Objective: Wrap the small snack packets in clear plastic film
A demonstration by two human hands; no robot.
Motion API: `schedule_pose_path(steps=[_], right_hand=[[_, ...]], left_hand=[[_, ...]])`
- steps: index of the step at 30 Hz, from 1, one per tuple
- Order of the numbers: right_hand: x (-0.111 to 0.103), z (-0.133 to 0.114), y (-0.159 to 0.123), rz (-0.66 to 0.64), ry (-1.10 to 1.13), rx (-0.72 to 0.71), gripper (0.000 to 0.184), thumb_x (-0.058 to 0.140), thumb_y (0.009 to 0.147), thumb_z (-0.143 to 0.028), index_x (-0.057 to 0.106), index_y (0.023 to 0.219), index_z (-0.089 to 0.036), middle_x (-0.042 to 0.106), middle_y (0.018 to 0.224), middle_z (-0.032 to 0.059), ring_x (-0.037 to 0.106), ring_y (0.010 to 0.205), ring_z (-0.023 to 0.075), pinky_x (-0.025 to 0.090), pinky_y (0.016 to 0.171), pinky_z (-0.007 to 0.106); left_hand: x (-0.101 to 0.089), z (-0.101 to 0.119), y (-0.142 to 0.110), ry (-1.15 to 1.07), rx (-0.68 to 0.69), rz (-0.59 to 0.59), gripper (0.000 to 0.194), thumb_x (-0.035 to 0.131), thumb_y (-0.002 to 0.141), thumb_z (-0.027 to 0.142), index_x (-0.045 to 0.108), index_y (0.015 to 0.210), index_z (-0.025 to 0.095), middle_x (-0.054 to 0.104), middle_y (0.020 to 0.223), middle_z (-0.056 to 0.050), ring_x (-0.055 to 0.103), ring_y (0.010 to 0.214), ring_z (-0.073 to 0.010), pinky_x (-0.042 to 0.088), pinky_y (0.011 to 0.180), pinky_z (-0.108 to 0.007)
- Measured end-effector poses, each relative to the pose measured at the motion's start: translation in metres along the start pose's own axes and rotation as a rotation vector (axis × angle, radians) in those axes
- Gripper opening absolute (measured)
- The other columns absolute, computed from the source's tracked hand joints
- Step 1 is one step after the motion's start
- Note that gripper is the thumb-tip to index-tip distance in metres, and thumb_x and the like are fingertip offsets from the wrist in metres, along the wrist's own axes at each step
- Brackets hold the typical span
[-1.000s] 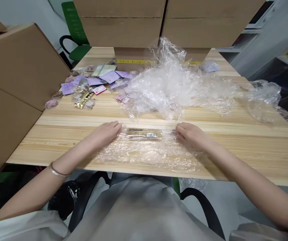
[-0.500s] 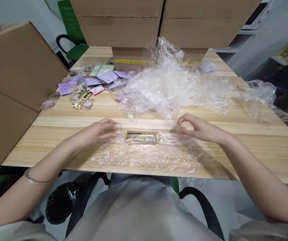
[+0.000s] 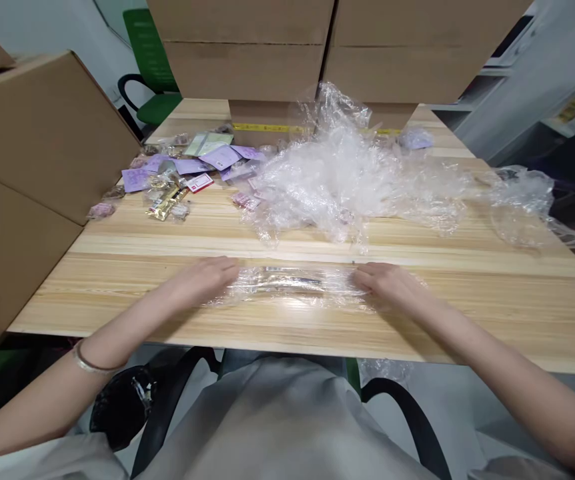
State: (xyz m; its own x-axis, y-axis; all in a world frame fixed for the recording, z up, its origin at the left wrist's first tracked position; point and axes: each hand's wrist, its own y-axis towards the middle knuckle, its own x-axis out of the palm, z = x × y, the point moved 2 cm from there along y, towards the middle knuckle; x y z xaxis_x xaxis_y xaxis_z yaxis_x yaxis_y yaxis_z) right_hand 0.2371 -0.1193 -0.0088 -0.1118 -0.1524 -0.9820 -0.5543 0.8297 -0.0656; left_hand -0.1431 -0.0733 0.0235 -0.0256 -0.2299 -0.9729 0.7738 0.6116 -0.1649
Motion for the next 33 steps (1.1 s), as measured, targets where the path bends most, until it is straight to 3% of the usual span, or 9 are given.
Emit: schedule_pose_path(steps=[4, 8, 11, 14, 20, 23, 26, 29, 33], right_hand=[[-0.002, 0.008, -0.027, 0.017, 0.077, 0.018, 0.018, 0.044, 0.084, -0.010, 0.058, 0.080, -0.021, 0.064, 0.086, 0.0075, 0.057, 0.081, 0.0233, 0.042, 0.072, 0.036], [-0.026, 0.020, -0.041, -0.054, 0.407, 0.084, 0.018, 0.052, 0.091, -0.029, 0.067, 0.101, -0.025, 0.066, 0.112, 0.0078, 0.060, 0.106, 0.0273, 0.047, 0.090, 0.043], [-0.034, 0.022, -0.024, 0.024, 0.459, 0.208, 0.030, 0.057, 0.090, -0.048, 0.066, 0.106, -0.025, 0.065, 0.116, 0.0095, 0.060, 0.109, 0.0297, 0.046, 0.095, 0.047], [-0.027, 0.014, 0.001, -0.128, 0.490, 0.286, 0.051, 0.071, 0.074, -0.054, 0.064, 0.112, -0.022, 0.067, 0.114, 0.0117, 0.063, 0.103, 0.0311, 0.050, 0.087, 0.043], [-0.023, 0.014, 0.005, -0.372, 0.612, 0.312, 0.033, 0.065, 0.078, -0.045, 0.070, 0.104, -0.025, 0.073, 0.096, 0.0041, 0.066, 0.088, 0.0285, 0.049, 0.075, 0.037], [-0.022, 0.026, -0.009, -0.304, 0.670, 0.325, 0.035, 0.066, 0.079, -0.046, 0.067, 0.107, -0.025, 0.072, 0.093, 0.0033, 0.065, 0.084, 0.0264, 0.048, 0.071, 0.034], [-0.017, 0.031, -0.021, -0.240, 0.679, 0.333, 0.029, 0.064, 0.082, -0.050, 0.062, 0.088, -0.022, 0.065, 0.078, 0.0016, 0.058, 0.070, 0.0202, 0.043, 0.063, 0.030], [-0.009, 0.031, -0.028, -0.106, 0.678, 0.304, 0.028, 0.063, 0.085, -0.049, 0.054, 0.080, -0.022, 0.059, 0.075, 0.0004, 0.053, 0.064, 0.0169, 0.041, 0.060, 0.029], [0.002, 0.035, -0.036, 0.167, 0.536, 0.162, 0.015, 0.056, 0.090, -0.033, 0.062, 0.082, -0.022, 0.062, 0.090, 0.0078, 0.059, 0.082, 0.0223, 0.047, 0.070, 0.035]], left_hand=[[0.011, 0.011, -0.031, 0.081, 0.038, 0.018, 0.021, 0.046, 0.090, 0.010, 0.062, 0.101, 0.020, 0.063, 0.114, -0.010, 0.055, 0.101, -0.0254, 0.041, 0.087, -0.037], [-0.005, 0.004, -0.050, -0.081, -0.049, 0.043, 0.023, 0.054, 0.093, 0.035, 0.068, 0.108, 0.027, 0.058, 0.129, -0.007, 0.048, 0.115, -0.0303, 0.039, 0.097, -0.044], [-0.013, -0.004, -0.031, -0.301, -0.133, 0.117, 0.034, 0.048, 0.097, 0.047, 0.064, 0.116, 0.024, 0.057, 0.125, -0.008, 0.050, 0.116, -0.0266, 0.041, 0.100, -0.040], [-0.004, -0.004, 0.001, -0.422, -0.103, -0.003, 0.046, 0.055, 0.092, 0.051, 0.055, 0.127, 0.021, 0.059, 0.121, -0.010, 0.054, 0.110, -0.0247, 0.044, 0.094, -0.036], [0.005, -0.011, 0.015, -0.370, -0.095, -0.201, 0.028, 0.057, 0.087, 0.046, 0.059, 0.088, 0.018, 0.061, 0.092, -0.005, 0.055, 0.087, -0.0213, 0.043, 0.078, -0.030], [0.002, -0.014, 0.002, -0.434, -0.118, -0.208, 0.019, 0.052, 0.088, 0.037, 0.053, 0.082, 0.019, 0.059, 0.086, -0.003, 0.053, 0.076, -0.0180, 0.039, 0.068, -0.027], [0.001, -0.012, -0.009, -0.445, -0.166, -0.156, 0.008, 0.048, 0.088, 0.026, 0.049, 0.083, 0.020, 0.057, 0.079, 0.000, 0.051, 0.068, -0.0161, 0.035, 0.062, -0.026], [0.005, -0.005, -0.016, -0.291, -0.140, -0.044, 0.006, 0.046, 0.089, 0.019, 0.048, 0.084, 0.020, 0.058, 0.080, -0.002, 0.052, 0.070, -0.0175, 0.036, 0.063, -0.027], [0.015, 0.004, -0.024, 0.046, -0.023, 0.039, 0.016, 0.044, 0.092, 0.010, 0.054, 0.085, 0.020, 0.063, 0.094, -0.009, 0.058, 0.088, -0.0242, 0.041, 0.077, -0.034]])
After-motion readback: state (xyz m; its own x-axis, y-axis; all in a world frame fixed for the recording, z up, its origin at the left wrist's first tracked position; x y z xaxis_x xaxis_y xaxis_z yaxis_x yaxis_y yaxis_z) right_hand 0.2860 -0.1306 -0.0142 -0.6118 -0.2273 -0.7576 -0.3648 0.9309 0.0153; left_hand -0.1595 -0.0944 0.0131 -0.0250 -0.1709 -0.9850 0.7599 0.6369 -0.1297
